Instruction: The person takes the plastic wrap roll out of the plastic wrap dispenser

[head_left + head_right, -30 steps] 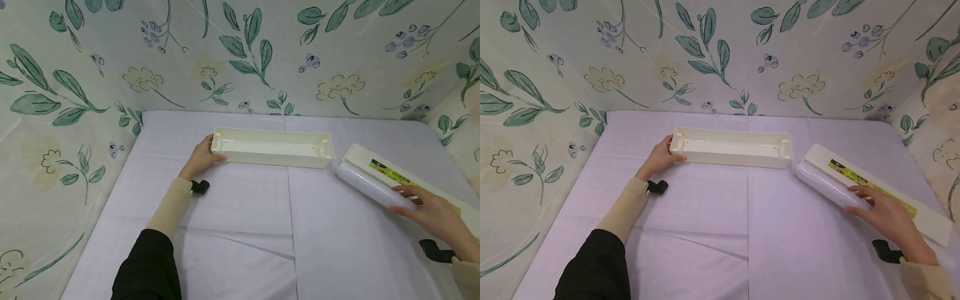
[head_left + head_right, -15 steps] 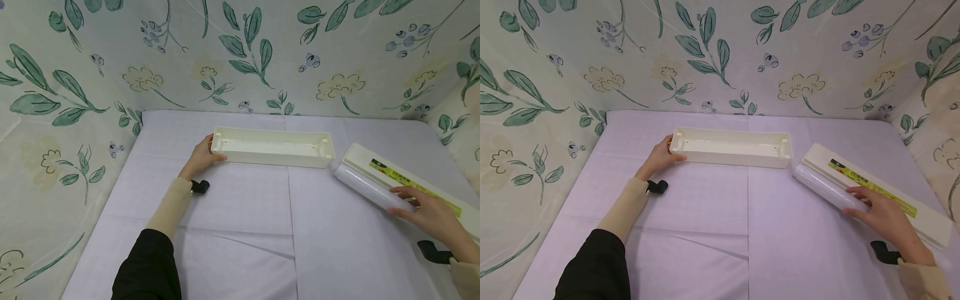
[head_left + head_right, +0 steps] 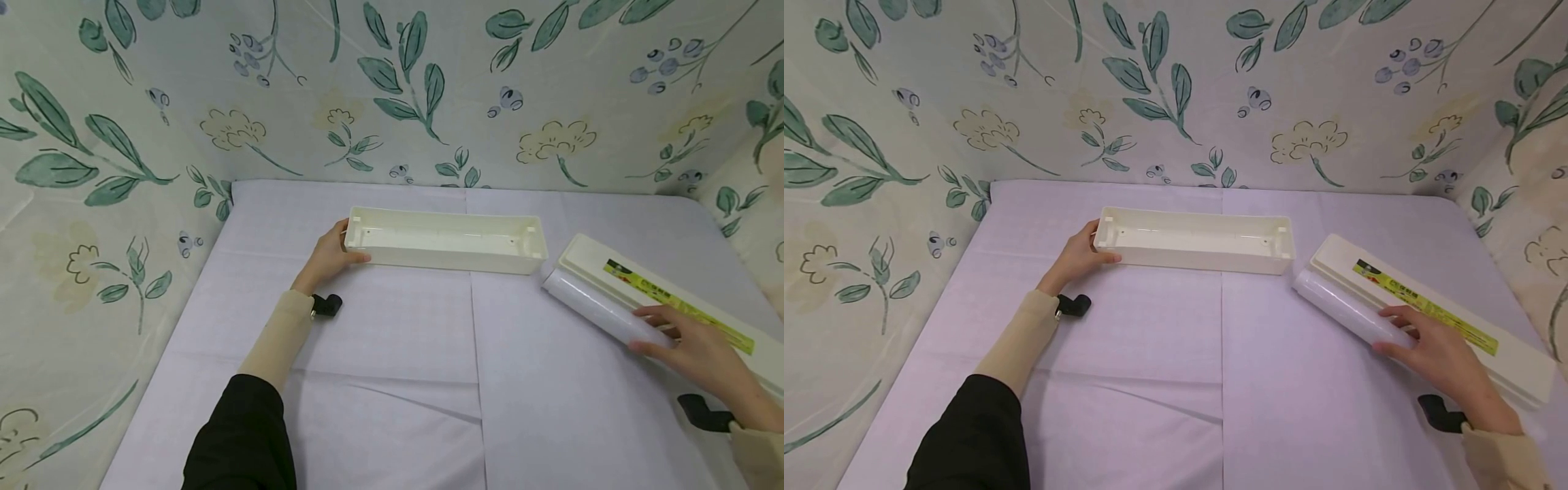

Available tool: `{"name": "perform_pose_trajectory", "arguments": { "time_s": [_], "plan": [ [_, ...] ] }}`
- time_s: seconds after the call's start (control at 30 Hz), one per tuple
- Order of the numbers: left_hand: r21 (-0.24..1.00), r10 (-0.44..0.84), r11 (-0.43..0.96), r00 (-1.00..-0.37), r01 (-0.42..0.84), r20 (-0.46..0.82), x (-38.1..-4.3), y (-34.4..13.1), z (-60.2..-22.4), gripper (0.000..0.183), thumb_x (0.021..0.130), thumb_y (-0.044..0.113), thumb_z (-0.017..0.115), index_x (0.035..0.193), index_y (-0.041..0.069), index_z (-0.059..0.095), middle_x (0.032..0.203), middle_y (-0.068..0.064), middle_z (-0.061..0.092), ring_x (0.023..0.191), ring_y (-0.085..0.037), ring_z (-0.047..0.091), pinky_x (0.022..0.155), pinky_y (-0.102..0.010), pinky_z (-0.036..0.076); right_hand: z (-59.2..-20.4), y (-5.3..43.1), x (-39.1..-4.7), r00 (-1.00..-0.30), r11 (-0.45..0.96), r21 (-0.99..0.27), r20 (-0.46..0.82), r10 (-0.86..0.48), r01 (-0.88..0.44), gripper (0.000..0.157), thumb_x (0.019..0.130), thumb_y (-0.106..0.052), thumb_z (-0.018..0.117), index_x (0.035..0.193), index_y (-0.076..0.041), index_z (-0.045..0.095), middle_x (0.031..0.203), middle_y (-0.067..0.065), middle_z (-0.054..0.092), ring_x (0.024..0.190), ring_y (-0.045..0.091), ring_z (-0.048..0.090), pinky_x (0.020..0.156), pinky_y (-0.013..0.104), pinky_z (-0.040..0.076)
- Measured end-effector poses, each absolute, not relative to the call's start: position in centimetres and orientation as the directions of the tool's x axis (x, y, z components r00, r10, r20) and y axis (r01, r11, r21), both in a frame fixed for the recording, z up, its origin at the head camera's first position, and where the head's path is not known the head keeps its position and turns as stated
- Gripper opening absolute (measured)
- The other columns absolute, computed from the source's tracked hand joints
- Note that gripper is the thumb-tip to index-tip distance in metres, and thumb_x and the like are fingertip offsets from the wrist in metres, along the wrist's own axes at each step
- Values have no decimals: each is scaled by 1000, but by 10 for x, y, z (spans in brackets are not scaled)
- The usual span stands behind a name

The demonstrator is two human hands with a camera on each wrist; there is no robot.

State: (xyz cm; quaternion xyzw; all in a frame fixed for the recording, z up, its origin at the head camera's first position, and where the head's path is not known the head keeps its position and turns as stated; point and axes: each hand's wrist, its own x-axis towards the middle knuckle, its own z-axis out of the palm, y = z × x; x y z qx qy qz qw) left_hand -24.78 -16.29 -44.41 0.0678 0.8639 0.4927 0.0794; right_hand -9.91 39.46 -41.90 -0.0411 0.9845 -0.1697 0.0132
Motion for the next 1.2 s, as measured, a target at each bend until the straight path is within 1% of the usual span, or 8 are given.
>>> {"name": "perform_pose_trajectory", "arguments": {
  "time_s": [0.17,0.33,0.5,0.67,0.73,0.93,1.1,1.2],
  "plan": [
    [855,190,516,-979,41,-68,-248,-162,-444,95,77,21,83,149,2,24,149,-16,35,132,-33,39,107,-44,32,-422,394,-97,-997,941,-329,-1,-82,-77,68,73,-31,84,121,2,50,108,35,52,83,50,54,57,50,49],
    [848,190,528,-980,47,-64,-247,-162,-443,95,77,21,82,149,2,24,149,-16,35,132,-33,38,107,-46,31,-423,392,-97,-997,944,-324,-19,-78,-67,67,72,-29,84,121,3,50,107,37,53,85,51,53,60,54,47],
    [846,194,531,-979,52,-61,-247,-162,-444,95,77,22,82,149,2,24,149,-16,35,133,-33,38,107,-45,31,-424,390,-95,-996,948,-308,-9,-88,-81,67,71,-25,85,121,2,49,108,37,53,90,54,52,65,59,45],
    [850,197,523,-979,56,-57,-247,-162,-443,95,77,22,82,149,1,23,149,-16,34,133,-34,36,108,-46,30,-423,389,-95,-995,950,-300,-19,-94,-84,67,75,-27,82,123,4,48,113,39,52,98,57,50,70,62,43],
    [850,198,523,-979,59,-54,-247,-163,-443,95,77,22,82,149,1,24,149,-17,34,133,-34,36,108,-47,30,-422,389,-95,-995,954,-288,-37,-94,-79,67,78,-31,80,124,5,46,115,40,50,100,57,49,71,62,42],
    [823,207,561,-978,90,-35,-244,-165,-443,95,79,28,80,149,0,23,149,-17,33,138,-32,27,112,-48,20,-421,388,-97,-993,967,-245,-76,-91,-70,72,84,-40,72,130,8,44,121,41,47,105,57,46,77,63,40],
    [769,210,634,-975,78,-74,-237,-173,-435,100,81,39,76,152,4,16,154,-16,22,142,-32,17,112,-51,17,-421,386,-98,-990,965,-241,-64,-126,-107,73,86,-39,70,132,11,43,121,40,47,106,56,46,80,64,39],
    [729,222,678,-972,95,-80,-228,-179,-426,98,85,44,70,152,3,12,156,-18,16,143,-34,12,113,-51,14,-420,385,-98,-990,965,-238,-55,-130,-114,73,87,-40,69,133,11,42,121,40,48,105,55,47,79,63,39]
  ]
}}
